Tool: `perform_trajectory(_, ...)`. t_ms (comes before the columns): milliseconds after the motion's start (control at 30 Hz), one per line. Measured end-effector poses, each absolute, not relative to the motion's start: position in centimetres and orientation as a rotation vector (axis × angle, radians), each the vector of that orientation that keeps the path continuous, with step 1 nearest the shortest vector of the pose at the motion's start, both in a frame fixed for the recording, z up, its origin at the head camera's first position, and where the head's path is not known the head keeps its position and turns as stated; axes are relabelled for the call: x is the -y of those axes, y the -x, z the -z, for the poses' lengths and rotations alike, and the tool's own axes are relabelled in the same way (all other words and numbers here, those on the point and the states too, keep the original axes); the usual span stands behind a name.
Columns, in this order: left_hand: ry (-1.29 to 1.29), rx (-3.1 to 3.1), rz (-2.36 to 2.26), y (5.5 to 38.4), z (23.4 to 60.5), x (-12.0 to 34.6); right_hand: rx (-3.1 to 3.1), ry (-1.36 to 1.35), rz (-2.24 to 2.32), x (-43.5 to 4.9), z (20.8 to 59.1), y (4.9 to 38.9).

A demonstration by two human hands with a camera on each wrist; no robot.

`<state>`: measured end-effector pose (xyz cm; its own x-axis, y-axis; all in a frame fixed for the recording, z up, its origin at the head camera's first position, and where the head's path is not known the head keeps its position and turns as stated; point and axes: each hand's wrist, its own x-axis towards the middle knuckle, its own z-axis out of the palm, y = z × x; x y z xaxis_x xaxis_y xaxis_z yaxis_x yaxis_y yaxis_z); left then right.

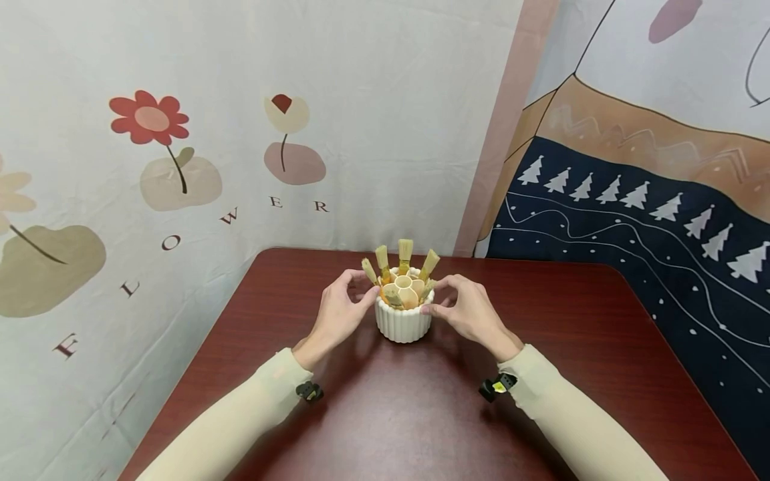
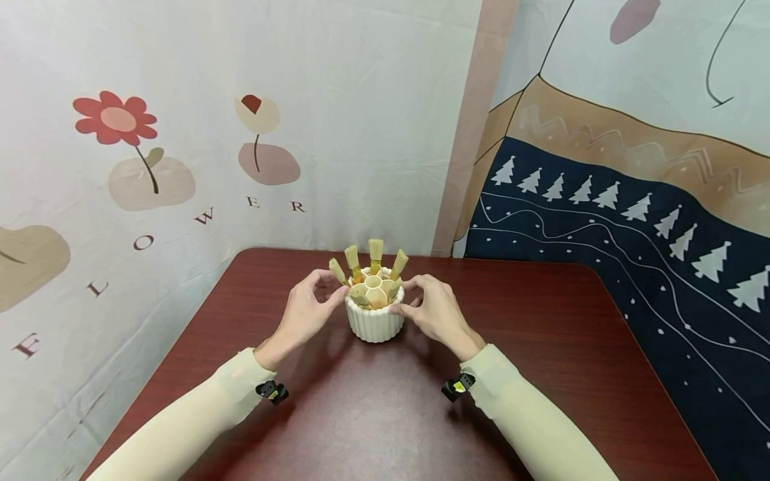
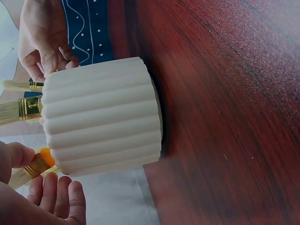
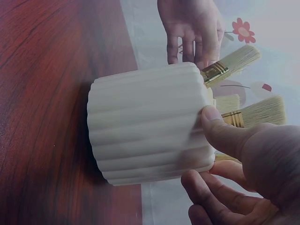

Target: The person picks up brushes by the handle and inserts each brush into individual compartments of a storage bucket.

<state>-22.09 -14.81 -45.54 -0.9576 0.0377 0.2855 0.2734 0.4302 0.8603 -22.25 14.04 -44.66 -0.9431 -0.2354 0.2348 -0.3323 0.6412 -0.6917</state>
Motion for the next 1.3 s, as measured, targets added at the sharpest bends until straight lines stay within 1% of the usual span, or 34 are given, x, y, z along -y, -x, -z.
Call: perform_trajectory(1300, 0.344, 2.563, 1.537, 21.7, 45.88, 15.46, 2.729, -0.49, -1.183, -13.94, 44.78, 22.29)
